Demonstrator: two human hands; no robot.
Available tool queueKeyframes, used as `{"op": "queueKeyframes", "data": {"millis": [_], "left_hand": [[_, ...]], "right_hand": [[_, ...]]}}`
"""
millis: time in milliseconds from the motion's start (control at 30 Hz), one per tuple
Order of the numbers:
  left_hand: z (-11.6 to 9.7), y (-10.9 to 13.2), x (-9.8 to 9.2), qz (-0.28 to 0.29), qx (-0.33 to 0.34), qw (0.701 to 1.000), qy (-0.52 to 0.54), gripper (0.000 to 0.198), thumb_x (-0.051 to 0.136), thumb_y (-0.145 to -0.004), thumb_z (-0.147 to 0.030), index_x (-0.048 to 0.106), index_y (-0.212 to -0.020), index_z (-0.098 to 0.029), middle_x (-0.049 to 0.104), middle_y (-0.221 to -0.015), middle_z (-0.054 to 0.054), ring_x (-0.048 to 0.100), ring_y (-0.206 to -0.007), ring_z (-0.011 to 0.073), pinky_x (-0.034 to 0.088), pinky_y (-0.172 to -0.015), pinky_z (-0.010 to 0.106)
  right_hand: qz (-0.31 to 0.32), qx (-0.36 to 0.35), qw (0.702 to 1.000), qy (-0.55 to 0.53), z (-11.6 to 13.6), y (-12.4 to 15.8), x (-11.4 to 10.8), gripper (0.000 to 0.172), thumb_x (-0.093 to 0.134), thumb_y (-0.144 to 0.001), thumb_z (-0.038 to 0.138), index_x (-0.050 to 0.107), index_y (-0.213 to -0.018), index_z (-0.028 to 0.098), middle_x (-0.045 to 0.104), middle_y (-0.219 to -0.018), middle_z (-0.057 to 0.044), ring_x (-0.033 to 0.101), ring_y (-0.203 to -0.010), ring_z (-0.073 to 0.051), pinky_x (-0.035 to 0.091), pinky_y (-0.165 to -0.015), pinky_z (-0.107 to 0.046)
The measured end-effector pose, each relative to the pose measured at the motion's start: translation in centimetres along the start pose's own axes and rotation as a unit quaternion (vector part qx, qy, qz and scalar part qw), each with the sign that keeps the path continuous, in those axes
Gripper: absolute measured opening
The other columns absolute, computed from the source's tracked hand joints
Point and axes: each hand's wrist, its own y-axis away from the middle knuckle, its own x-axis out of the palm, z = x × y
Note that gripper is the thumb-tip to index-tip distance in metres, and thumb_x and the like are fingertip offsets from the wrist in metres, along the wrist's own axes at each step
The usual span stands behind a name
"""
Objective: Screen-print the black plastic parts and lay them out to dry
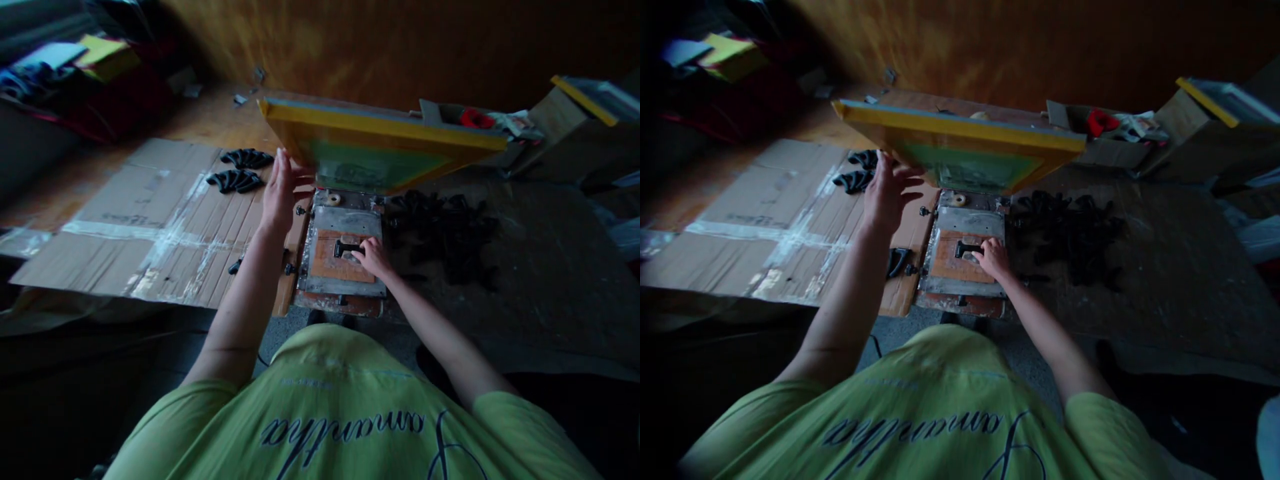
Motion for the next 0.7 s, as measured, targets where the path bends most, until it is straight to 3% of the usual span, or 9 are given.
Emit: {"op": "queueKeyframes", "data": {"millis": [100, 167, 233, 333, 433, 500, 600, 667, 700], "left_hand": [[1.5, 2.1, 0.3, -0.027, -0.013, 1.000, -0.006, 0.047, 0.038, -0.100, -0.062, 0.054, -0.121, -0.023, 0.073, -0.102, 0.008, 0.069, -0.082, 0.0132, 0.052, -0.061, 0.021], [4.1, 5.4, 0.3, 0.016, -0.110, 0.994, -0.019, 0.051, 0.044, -0.096, -0.065, 0.058, -0.112, -0.018, 0.074, -0.096, 0.010, 0.069, -0.075, 0.0145, 0.051, -0.057, 0.022], [7.1, 9.4, 0.4, 0.130, -0.280, 0.950, -0.050, 0.059, 0.056, -0.087, -0.070, 0.062, -0.107, -0.015, 0.075, -0.094, 0.014, 0.071, -0.076, 0.0211, 0.052, -0.055, 0.026], [10.4, 13.7, 0.4, 0.119, -0.344, 0.931, -0.018, 0.063, 0.059, -0.083, -0.072, 0.063, -0.112, -0.015, 0.075, -0.102, 0.016, 0.073, -0.090, 0.0266, 0.057, -0.064, 0.031], [11.7, 14.1, -1.3, 0.061, -0.335, 0.940, -0.003, 0.058, 0.059, -0.085, -0.068, 0.064, -0.107, -0.014, 0.074, -0.095, 0.013, 0.072, -0.082, 0.0233, 0.057, -0.065, 0.030], [12.1, 12.9, -4.2, 0.009, -0.314, 0.949, -0.033, 0.054, 0.056, -0.087, -0.065, 0.065, -0.106, -0.015, 0.073, -0.087, 0.010, 0.068, -0.069, 0.0185, 0.053, -0.059, 0.027], [12.9, 11.5, -11.2, -0.140, -0.265, 0.944, -0.140, 0.055, 0.043, -0.092, -0.062, 0.065, -0.105, -0.014, 0.068, -0.074, 0.007, 0.060, -0.058, 0.0150, 0.047, -0.052, 0.024], [14.0, 11.6, -16.3, -0.218, -0.277, 0.898, -0.264, 0.058, 0.029, -0.097, -0.057, 0.063, -0.107, -0.011, 0.067, -0.071, 0.007, 0.060, -0.056, 0.0160, 0.046, -0.050, 0.024], [14.6, 11.9, -18.6, -0.223, -0.299, 0.863, -0.341, 0.061, 0.021, -0.099, -0.052, 0.063, -0.109, -0.009, 0.068, -0.072, 0.010, 0.062, -0.057, 0.0172, 0.047, -0.051, 0.025]], "right_hand": [[0.069, 0.053, 0.996, -0.014, 1.7, -0.4, -0.1, 0.010, 0.063, -0.095, 0.026, 0.063, -0.096, 0.016, 0.070, -0.098, -0.014, 0.064, -0.095, -0.026, 0.047, -0.081, -0.034], [0.071, 0.093, 0.992, -0.038, 2.8, -0.3, -1.0, 0.012, 0.054, -0.100, 0.026, 0.061, -0.103, 0.017, 0.069, -0.099, -0.014, 0.064, -0.095, -0.025, 0.046, -0.079, -0.033], [0.039, 0.097, 0.993, -0.062, 4.5, 0.6, -1.9, 0.016, 0.048, -0.102, 0.028, 0.059, -0.106, 0.018, 0.068, -0.102, -0.013, 0.062, -0.099, -0.025, 0.045, -0.083, -0.033], [0.026, 0.000, 0.995, -0.098, 7.7, 2.6, -2.6, 0.017, 0.045, -0.103, 0.028, 0.060, -0.104, 0.021, 0.069, -0.104, -0.011, 0.060, -0.105, -0.024, 0.046, -0.090, -0.033], [0.053, -0.116, 0.977, -0.169, 7.9, 4.1, -3.1, 0.018, 0.047, -0.101, 0.021, 0.063, -0.110, 0.022, 0.070, -0.110, -0.007, 0.060, -0.110, -0.021, 0.047, -0.096, -0.031], [0.041, -0.093, 0.975, -0.196, 4.7, 4.4, -3.7, 0.026, 0.048, -0.097, 0.015, 0.064, -0.116, 0.024, 0.070, -0.117, -0.006, 0.060, -0.113, -0.019, 0.047, -0.101, -0.031], [-0.005, 0.023, 0.986, -0.166, -3.7, 5.0, -4.2, 0.041, 0.041, -0.088, 0.006, 0.068, -0.116, 0.019, 0.067, -0.120, -0.014, 0.059, -0.116, -0.025, 0.046, -0.105, -0.042], [-0.007, 0.069, 0.986, -0.150, -9.5, 6.1, -3.6, 0.048, 0.040, -0.079, 0.002, 0.071, -0.112, 0.018, 0.067, -0.117, -0.016, 0.061, -0.112, -0.028, 0.047, -0.104, -0.048], [0.013, 0.094, 0.986, -0.134, -12.0, 6.9, -2.9, 0.050, 0.043, -0.073, 0.001, 0.073, -0.109, 0.019, 0.067, -0.116, -0.014, 0.063, -0.110, -0.027, 0.049, -0.104, -0.045]]}}
